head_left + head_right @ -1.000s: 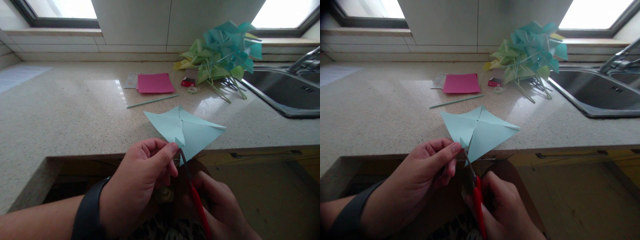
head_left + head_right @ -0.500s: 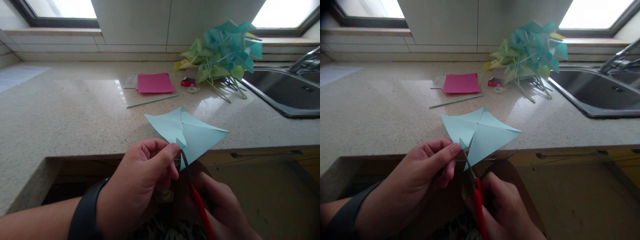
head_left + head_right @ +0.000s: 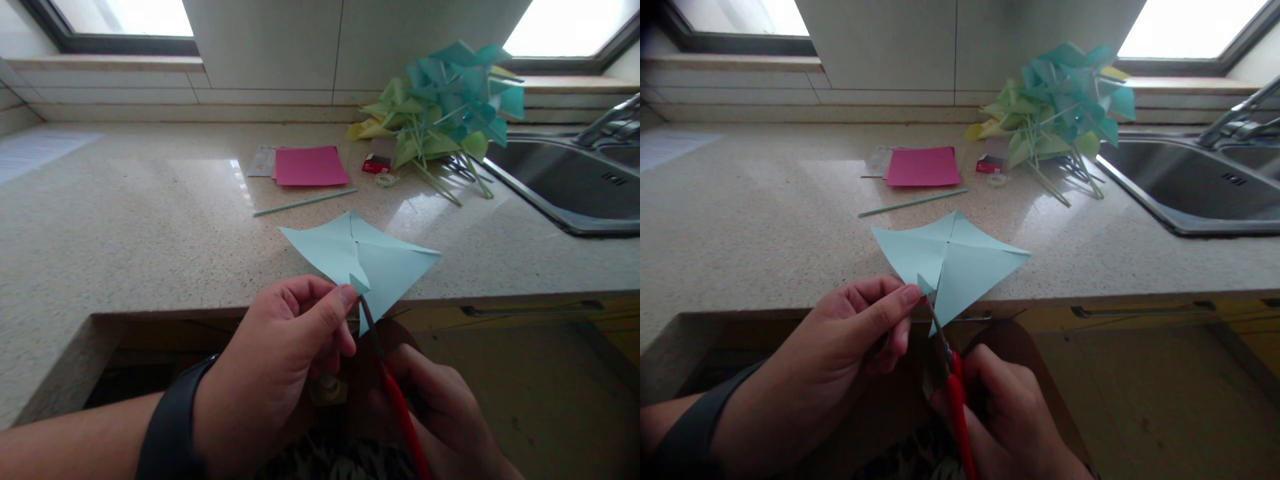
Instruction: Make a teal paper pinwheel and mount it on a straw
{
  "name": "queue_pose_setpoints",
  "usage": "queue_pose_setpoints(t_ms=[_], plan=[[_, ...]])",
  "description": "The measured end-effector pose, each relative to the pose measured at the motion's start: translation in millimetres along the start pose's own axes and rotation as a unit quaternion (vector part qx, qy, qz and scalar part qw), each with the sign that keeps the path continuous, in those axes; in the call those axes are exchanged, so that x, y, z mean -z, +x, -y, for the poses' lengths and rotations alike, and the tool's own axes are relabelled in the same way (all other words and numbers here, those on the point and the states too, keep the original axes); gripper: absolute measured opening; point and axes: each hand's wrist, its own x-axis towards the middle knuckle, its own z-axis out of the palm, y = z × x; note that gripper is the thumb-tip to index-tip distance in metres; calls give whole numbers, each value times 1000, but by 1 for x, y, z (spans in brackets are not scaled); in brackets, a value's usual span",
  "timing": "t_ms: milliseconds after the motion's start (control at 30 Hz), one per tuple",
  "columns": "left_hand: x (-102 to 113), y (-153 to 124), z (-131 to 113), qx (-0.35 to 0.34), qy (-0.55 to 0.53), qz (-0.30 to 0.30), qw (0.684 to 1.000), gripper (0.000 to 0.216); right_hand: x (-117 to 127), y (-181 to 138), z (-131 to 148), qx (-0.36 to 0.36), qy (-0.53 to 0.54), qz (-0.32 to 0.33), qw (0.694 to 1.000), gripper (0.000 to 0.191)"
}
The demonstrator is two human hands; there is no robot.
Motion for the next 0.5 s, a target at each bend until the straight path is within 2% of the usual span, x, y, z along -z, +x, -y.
queue_pose_setpoints(t_ms=[300, 500], plan=[[4, 2, 0, -18, 31, -5, 999, 28, 1, -1, -3, 28, -14, -13, 999, 29], [6, 5, -3, -35, 61, -15, 997, 28, 7, -5, -11, -9, -15, 32, 999, 25]])
